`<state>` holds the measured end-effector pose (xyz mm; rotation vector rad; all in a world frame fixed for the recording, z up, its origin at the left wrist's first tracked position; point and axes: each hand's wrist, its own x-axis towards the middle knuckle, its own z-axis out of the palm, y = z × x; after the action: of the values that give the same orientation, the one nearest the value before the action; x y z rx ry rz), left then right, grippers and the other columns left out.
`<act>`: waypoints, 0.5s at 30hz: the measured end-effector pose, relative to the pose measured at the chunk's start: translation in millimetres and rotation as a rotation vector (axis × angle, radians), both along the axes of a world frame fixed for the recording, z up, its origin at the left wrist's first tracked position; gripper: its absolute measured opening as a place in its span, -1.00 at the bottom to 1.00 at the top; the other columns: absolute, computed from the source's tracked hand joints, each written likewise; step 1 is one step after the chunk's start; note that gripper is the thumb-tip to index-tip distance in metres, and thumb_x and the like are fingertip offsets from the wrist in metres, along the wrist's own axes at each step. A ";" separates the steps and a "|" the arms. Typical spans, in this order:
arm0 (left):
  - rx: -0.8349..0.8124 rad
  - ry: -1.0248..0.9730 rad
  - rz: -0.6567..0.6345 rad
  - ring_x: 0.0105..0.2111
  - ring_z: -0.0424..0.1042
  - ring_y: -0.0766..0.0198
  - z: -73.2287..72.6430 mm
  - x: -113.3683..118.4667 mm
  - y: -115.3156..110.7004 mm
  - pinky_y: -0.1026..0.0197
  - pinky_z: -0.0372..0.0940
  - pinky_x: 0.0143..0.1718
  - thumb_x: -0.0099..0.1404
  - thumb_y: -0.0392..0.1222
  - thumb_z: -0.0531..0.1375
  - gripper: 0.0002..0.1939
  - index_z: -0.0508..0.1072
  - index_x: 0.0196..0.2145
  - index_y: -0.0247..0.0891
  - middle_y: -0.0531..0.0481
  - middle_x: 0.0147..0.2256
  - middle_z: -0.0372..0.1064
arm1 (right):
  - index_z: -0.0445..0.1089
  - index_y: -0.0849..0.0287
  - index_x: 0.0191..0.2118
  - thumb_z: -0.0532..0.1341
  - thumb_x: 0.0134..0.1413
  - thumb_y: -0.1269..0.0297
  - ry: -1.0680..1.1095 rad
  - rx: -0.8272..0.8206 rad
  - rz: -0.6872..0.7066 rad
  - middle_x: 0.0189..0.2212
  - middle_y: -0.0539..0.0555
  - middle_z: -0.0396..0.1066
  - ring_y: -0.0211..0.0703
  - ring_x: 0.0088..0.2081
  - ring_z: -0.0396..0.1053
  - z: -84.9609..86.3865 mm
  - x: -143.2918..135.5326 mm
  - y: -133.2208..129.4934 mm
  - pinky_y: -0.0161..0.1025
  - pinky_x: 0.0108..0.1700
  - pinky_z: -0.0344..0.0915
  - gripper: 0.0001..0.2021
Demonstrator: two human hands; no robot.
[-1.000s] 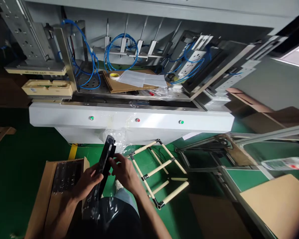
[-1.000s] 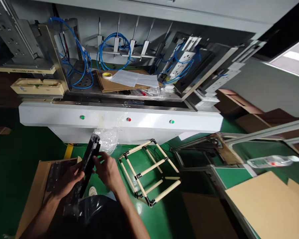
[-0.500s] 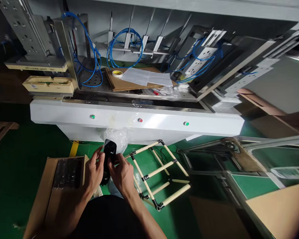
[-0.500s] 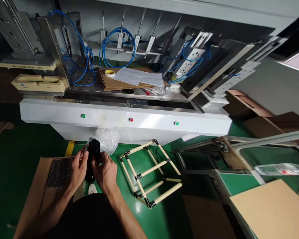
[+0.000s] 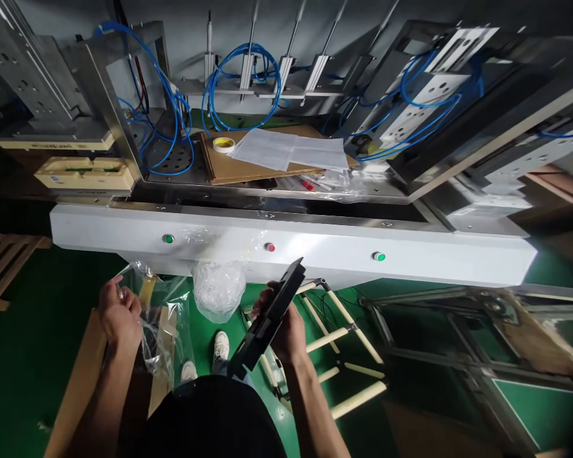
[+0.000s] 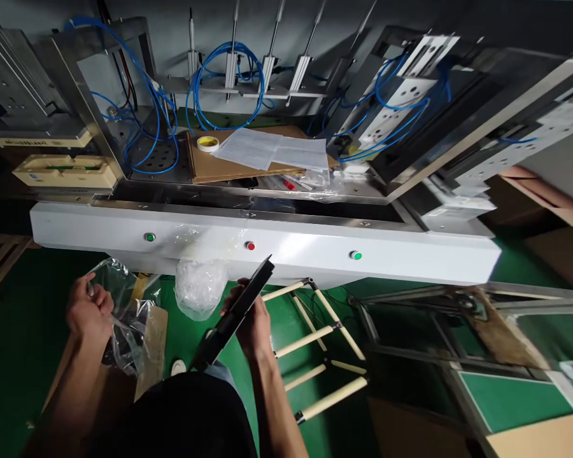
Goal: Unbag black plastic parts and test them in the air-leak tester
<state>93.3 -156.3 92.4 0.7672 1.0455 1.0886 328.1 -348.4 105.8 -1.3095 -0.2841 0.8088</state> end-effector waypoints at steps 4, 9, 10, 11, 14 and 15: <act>0.108 -0.077 0.122 -0.51 0.10 0.29 7.6 41.2 -22.5 0.22 0.19 -0.42 0.37 0.25 0.21 -0.67 0.33 -0.11 0.02 0.16 -0.48 0.05 | 0.42 0.07 -0.34 0.22 0.20 -0.15 0.125 0.005 0.139 -0.48 0.03 0.38 -0.13 -0.49 0.37 -17.6 10.3 0.7 -0.18 -0.47 0.31 -0.63; 0.164 0.107 -0.215 -0.26 0.46 0.17 -20.8 100.5 -86.8 0.16 0.39 -0.30 0.30 0.18 0.35 -0.64 0.47 -0.14 -0.11 0.00 -0.22 0.44 | 0.45 0.08 -0.34 0.30 0.13 -0.20 0.384 0.069 0.264 -0.40 0.12 0.52 0.05 -0.27 0.56 -37.2 -11.7 12.1 -0.13 -0.35 0.48 -0.60; 0.270 0.161 -0.386 -0.13 0.51 0.08 -29.1 103.5 -94.4 0.10 0.46 -0.21 0.26 0.20 0.37 -0.55 0.49 -0.04 -0.11 -0.07 -0.09 0.48 | 0.45 0.07 -0.32 0.35 0.08 -0.18 0.463 0.112 0.263 -0.38 0.10 0.54 0.06 -0.25 0.57 -38.1 -10.9 13.0 -0.11 -0.31 0.52 -0.62; 0.404 0.226 -0.543 0.01 0.51 -0.02 -37.2 103.4 -98.5 0.02 0.49 -0.09 0.19 0.20 0.42 -0.41 0.48 0.09 -0.09 -0.13 0.04 0.48 | 0.45 0.05 -0.31 0.39 0.04 -0.14 0.533 0.158 0.254 -0.37 0.08 0.55 0.06 -0.23 0.57 -38.2 -7.3 12.8 -0.09 -0.26 0.55 -0.64; 0.749 0.453 -0.773 0.14 0.49 -0.04 -55.9 93.1 -91.5 -0.02 0.47 0.11 0.23 0.04 0.43 -0.31 0.41 0.28 -0.05 -0.16 0.16 0.48 | 0.46 0.03 -0.29 0.44 0.02 -0.02 0.656 0.262 0.269 -0.23 0.07 0.61 0.07 -0.12 0.59 -38.7 16.8 5.1 0.00 -0.05 0.57 -0.71; 0.790 0.516 -0.740 0.07 0.53 0.01 -60.1 89.7 -84.5 0.01 0.49 0.08 0.33 -0.01 0.35 -0.46 0.47 0.23 -0.07 -0.15 0.10 0.52 | 0.47 0.04 -0.29 0.43 0.04 0.00 0.657 0.276 0.279 -0.15 0.10 0.62 0.09 -0.07 0.59 -40.3 27.1 0.5 0.04 0.03 0.54 -0.73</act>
<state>183.0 -240.9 32.4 1.9663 0.6002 0.6266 355.2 -347.9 65.5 -0.7001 -0.0461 1.3363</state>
